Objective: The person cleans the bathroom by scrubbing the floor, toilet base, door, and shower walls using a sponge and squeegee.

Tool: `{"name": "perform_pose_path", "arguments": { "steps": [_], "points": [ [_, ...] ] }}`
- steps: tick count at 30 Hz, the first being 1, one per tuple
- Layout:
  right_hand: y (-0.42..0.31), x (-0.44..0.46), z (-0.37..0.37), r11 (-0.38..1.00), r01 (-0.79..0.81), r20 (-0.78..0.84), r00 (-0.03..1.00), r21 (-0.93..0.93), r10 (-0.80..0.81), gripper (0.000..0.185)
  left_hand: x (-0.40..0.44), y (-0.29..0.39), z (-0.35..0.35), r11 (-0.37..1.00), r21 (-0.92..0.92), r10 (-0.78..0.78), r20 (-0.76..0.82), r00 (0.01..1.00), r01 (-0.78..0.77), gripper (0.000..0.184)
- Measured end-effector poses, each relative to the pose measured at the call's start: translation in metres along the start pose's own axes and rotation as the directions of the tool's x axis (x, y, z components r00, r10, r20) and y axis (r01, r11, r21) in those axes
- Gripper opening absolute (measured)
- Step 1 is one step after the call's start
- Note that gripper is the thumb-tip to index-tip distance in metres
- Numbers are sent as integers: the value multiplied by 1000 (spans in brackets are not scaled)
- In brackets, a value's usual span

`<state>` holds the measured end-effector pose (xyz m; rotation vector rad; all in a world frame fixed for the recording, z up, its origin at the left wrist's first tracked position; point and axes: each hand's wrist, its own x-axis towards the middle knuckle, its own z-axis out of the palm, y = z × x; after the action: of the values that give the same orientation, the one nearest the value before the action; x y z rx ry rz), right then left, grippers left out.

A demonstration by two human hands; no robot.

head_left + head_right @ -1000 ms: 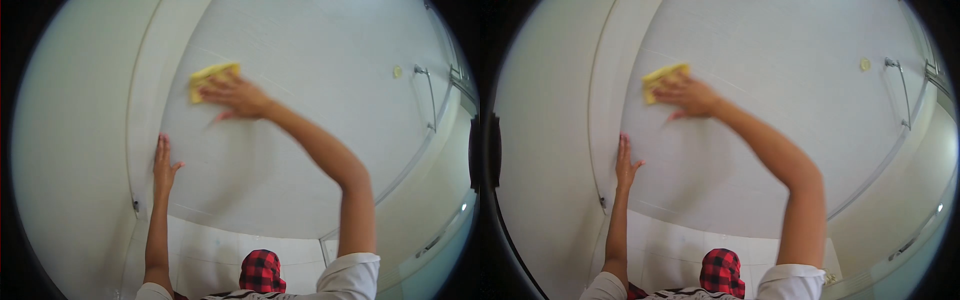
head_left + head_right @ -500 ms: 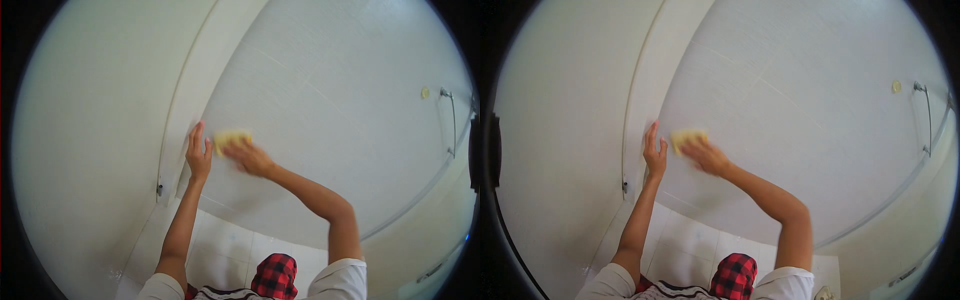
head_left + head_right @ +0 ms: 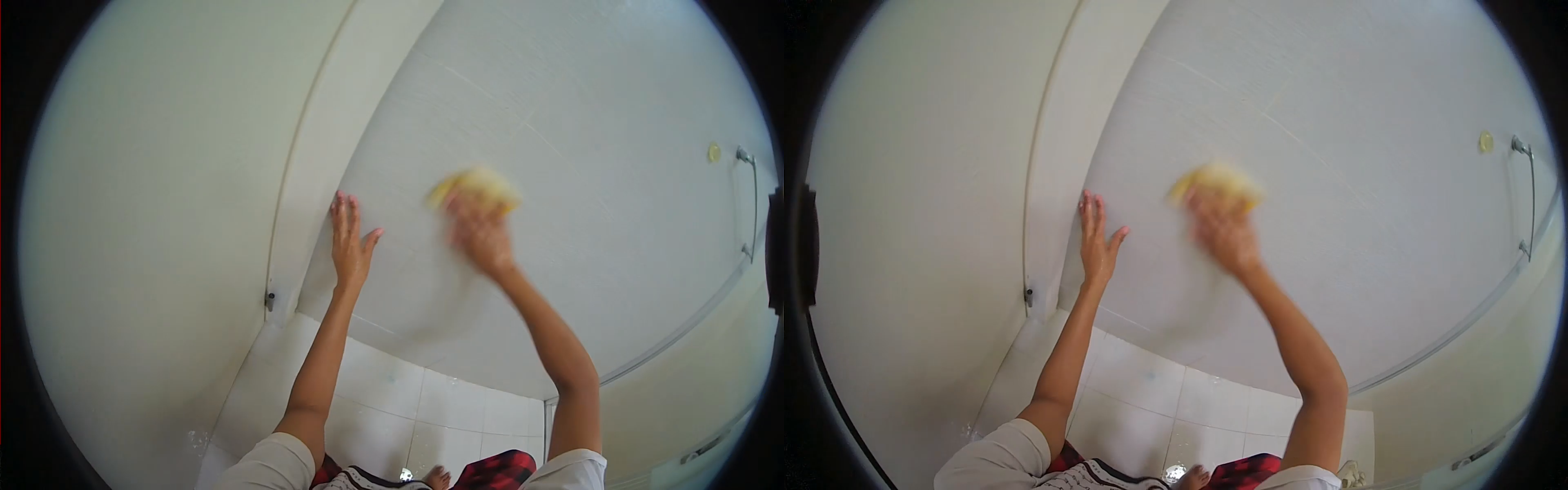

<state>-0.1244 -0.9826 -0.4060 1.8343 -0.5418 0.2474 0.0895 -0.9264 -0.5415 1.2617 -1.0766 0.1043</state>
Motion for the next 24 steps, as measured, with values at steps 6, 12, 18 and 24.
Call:
{"name": "perform_pose_path", "arguments": {
  "steps": [6,12,18,24],
  "points": [
    [155,68,-31,927,352,41,936,-133,-350,50,7,-16,-23,993,38,116,-215,970,-111,39],
    [308,77,-47,700,-709,-668,560,-79,491,56,17,-12,-25,997,-70,-4,-216,976,-11,33],
    [-89,-195,11,678,-126,428,853,724,-298,61,10,-3,-5,986,149,107,-229,968,-73,36],
    [112,-37,-8,966,-249,-272,936,-70,222,47,17,-8,-22,980,197,51,-137,989,-23,31]
  ]
}}
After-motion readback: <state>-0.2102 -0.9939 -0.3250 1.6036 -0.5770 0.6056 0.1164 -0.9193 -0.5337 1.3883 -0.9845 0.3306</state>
